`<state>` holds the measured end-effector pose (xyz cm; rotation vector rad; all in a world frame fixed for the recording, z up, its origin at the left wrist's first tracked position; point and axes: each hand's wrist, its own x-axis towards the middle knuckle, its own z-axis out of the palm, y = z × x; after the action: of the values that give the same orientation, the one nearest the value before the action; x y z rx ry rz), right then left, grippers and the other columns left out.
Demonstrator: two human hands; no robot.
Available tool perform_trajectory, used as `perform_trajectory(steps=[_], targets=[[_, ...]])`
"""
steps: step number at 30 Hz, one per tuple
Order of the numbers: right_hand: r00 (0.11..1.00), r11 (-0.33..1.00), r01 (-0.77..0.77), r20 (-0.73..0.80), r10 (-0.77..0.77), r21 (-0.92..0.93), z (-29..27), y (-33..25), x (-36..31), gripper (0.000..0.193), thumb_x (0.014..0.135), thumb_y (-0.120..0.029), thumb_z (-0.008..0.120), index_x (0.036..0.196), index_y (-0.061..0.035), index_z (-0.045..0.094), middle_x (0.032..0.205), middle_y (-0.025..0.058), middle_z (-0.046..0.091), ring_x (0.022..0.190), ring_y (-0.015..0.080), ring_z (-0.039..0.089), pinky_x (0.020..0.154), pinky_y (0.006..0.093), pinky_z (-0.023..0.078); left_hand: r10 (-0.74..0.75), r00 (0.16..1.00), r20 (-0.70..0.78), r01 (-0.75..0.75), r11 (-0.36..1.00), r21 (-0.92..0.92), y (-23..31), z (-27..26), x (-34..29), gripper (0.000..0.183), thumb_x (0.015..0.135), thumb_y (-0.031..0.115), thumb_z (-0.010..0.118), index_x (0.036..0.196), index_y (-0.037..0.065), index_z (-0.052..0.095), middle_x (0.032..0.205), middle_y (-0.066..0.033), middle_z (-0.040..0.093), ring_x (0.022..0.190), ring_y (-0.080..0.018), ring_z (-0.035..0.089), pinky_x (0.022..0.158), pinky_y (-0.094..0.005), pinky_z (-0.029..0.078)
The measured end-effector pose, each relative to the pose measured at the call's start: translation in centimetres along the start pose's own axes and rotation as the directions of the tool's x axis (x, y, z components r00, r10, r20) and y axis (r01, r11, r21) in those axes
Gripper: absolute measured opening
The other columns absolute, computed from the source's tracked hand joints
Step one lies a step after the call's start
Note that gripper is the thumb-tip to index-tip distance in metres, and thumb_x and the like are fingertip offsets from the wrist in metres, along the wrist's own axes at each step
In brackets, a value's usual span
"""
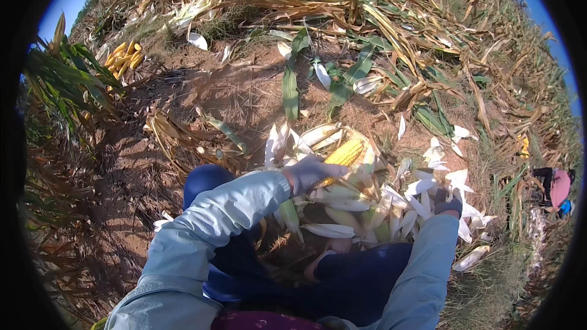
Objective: The person sits on the ground in a cornfield and shucks corn cobs by hand. They repeatedly remove the husks from each cob and place the shucked corn into a pile on their lap.
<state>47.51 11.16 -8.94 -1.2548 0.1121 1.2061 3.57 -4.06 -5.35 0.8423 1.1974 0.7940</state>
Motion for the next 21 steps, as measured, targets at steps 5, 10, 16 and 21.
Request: perform_trajectory(steps=[5,10,16,21], targets=[[0.809,0.915,0.246,0.588,-0.013,-0.318,0.4,-0.3,3.9,0.024,0.091,-0.029,0.054,0.102,-0.0081,0.055,0.103,0.009,0.061,0.086,0.0215,0.06,0.069,0.0355,0.053,-0.093,0.995,-0.036,0.1,0.961,0.259,0.3,1.1,-2.7,0.049,0.071,0.044,0.068,0.092,-0.001,0.069,0.08,-0.0102,0.065,0.067,-0.0175,0.059,0.061,-0.03,0.046],[0.742,0.676,0.604,0.608,-0.283,-0.423,4.5,1.2,4.1,0.016,0.087,-0.027,0.051,0.082,-0.0127,0.054,0.076,-0.0007,0.053,0.066,0.0152,0.055,0.058,0.0304,0.045,-0.135,0.989,-0.057,0.136,0.991,0.012,-4.9,0.0,-1.1,0.037,0.073,0.037,0.071,0.086,0.002,0.069,0.073,-0.0077,0.063,0.055,-0.0164,0.055,0.052,-0.0281,0.043],[0.442,0.229,0.886,0.883,-0.157,-0.402,7.6,3.8,-5.9,0.022,0.086,-0.019,0.046,0.076,-0.0019,0.056,0.073,0.0078,0.054,0.063,0.0154,0.053,0.051,0.0313,0.042,-0.251,0.895,-0.37,0.056,0.884,-0.465,1.6,-5.4,-6.8,0.034,0.077,0.036,0.072,0.092,0.008,0.059,0.062,-0.0048,0.054,0.042,-0.0139,0.047,0.035,-0.0268,0.034],[0.637,0.604,0.656,0.761,-0.122,-0.453,8.0,5.4,-8.7,0.017,0.083,-0.018,0.06,0.093,-0.004,0.059,0.077,0.0053,0.06,0.058,0.0127,0.055,0.051,0.0262,0.045,0.317,0.464,-0.827,-0.777,0.594,-0.208,13.0,-26.3,-17.3,0.061,0.082,0.041,0.064,0.122,0.002,0.04,0.104,-0.0211,0.058,0.086,-0.0294,0.063,0.066,-0.0383,0.055]])
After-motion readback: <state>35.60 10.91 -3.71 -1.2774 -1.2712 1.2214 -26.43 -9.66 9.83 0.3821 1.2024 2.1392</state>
